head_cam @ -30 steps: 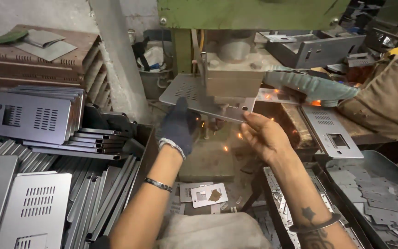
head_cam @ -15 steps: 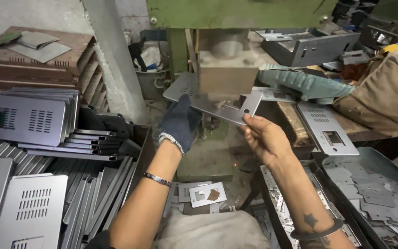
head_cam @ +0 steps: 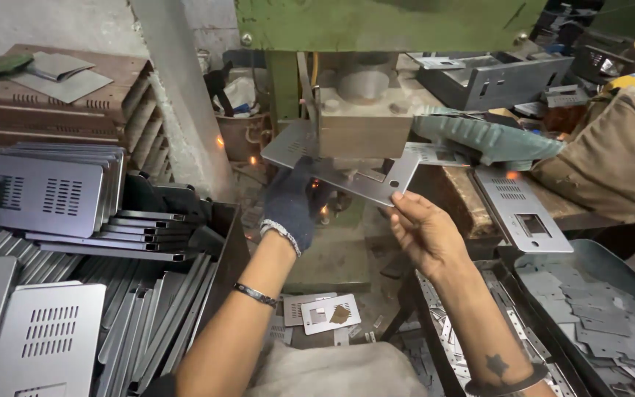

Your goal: The worker aligns a small metal bracket onto a larger metal panel and uses a spot welder to join them.

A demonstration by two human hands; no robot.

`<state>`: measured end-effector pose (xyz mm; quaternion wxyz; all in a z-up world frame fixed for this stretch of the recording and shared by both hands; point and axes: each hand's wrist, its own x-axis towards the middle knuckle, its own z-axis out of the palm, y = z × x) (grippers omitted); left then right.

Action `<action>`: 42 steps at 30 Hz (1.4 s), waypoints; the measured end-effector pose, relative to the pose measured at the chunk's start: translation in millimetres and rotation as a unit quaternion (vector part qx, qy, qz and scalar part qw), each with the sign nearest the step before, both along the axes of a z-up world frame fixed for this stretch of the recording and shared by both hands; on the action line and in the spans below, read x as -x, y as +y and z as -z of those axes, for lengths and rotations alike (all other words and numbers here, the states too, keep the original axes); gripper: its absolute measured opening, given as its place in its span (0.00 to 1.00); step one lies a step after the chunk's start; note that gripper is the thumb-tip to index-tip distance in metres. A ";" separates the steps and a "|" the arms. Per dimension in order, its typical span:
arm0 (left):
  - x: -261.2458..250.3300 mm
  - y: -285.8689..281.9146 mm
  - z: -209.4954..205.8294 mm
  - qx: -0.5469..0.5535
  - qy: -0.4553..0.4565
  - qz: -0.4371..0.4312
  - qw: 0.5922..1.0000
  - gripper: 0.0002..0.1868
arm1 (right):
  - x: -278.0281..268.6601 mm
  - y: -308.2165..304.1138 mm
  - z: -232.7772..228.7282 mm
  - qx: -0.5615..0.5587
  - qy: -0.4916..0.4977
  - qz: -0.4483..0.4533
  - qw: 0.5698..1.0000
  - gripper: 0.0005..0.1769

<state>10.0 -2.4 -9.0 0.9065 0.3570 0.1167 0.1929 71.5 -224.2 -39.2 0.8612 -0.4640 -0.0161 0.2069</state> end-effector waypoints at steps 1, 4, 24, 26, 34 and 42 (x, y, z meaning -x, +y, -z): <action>0.2 1.1 -1.2 0.000 -0.001 -0.001 1.000 0.12 | -2.9 2.0 3.2 0.000 -0.001 -0.001 1.000 0.08; -1.2 6.4 -4.0 -0.038 -0.050 -0.013 0.998 0.11 | -5.1 9.5 3.3 0.008 -0.007 -0.002 1.000 0.07; -8.0 34.9 3.9 0.008 -0.014 0.009 1.000 0.14 | 3.3 38.6 -2.4 -0.013 -0.006 0.000 1.000 0.11; -15.8 47.1 25.1 -0.215 -0.018 -0.059 0.975 0.16 | 12.4 32.4 7.5 -0.004 0.006 0.014 1.000 0.12; 5.2 9.6 35.1 -0.147 -0.022 -0.136 0.980 0.16 | 7.9 -116.8 92.8 0.079 0.045 0.130 0.987 0.13; 155.5 -31.2 -26.8 -0.115 -0.072 -0.078 0.988 0.19 | -51.9 -375.3 183.2 0.642 -0.150 0.273 0.701 0.16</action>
